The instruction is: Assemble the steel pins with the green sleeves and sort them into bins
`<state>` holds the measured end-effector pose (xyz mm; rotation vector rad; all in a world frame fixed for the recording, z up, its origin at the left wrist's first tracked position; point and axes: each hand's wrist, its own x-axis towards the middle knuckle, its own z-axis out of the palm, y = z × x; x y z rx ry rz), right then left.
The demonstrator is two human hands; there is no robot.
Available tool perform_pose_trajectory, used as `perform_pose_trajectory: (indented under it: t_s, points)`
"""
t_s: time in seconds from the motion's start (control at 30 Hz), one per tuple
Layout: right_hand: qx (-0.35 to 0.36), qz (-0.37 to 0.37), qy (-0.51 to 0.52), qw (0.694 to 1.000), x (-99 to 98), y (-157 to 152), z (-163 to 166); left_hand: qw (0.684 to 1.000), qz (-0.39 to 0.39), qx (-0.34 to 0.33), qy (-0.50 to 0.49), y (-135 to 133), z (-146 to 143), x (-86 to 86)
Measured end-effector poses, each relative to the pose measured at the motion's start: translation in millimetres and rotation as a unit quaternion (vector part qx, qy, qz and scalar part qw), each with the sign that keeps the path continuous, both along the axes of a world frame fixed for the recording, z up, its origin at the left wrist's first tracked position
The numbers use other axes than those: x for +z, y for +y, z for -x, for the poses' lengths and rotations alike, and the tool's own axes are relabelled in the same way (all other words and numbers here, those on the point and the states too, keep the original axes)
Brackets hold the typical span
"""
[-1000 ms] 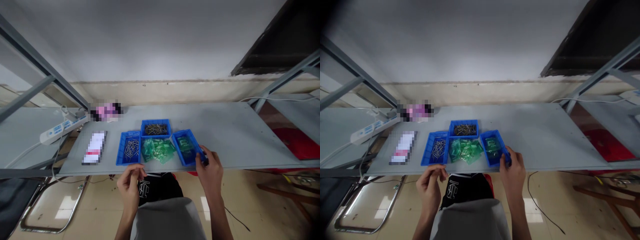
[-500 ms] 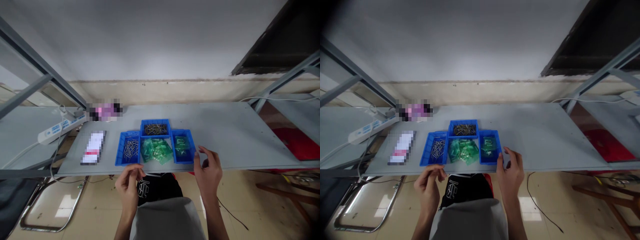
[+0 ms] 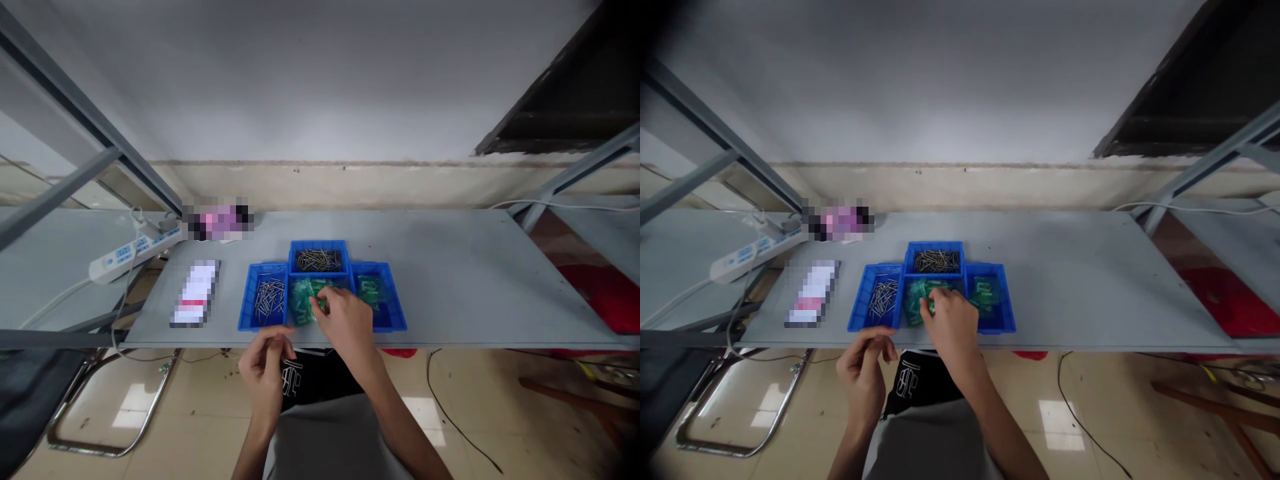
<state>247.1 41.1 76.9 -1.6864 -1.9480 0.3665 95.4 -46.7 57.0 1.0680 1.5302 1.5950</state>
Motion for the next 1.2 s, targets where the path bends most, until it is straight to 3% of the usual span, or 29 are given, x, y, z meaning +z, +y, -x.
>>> perform_pose_trajectory:
  t_s: [0.2, 0.4, 0.53, 0.63, 0.77, 1.1, 1.2]
  points:
    - [-0.022, 0.027, 0.031, 0.999, -0.4, 3, 1, 1.000, 0.021, -0.011, -0.007, -3, -5, -2.8]
    - [-0.030, 0.015, 0.152, 0.988, 10.4, 2, -16, 0.990, 0.075, -0.106, -0.063, 0, -24, 1.6]
    - [0.000, 0.017, 0.250, 0.968, 22.5, -9, -45, 0.971, 0.107, -0.177, -0.117, 10, -35, 4.6]
    - [0.033, 0.061, 0.366, 0.928, 23.1, -28, -60, 0.956, 0.124, -0.223, -0.145, 15, -40, 5.3]
    - [0.022, 0.120, 0.422, 0.899, 11.0, -55, -63, 0.963, 0.123, -0.204, -0.128, 18, -42, 6.3]
    - [-0.013, 0.125, 0.412, 0.902, -3.6, -71, -63, 0.986, 0.073, -0.144, -0.038, 11, -31, 6.6]
    - [-0.025, 0.142, 0.492, 0.859, -7.3, -71, -58, 0.984, 0.058, -0.162, -0.042, 6, -31, 8.0]
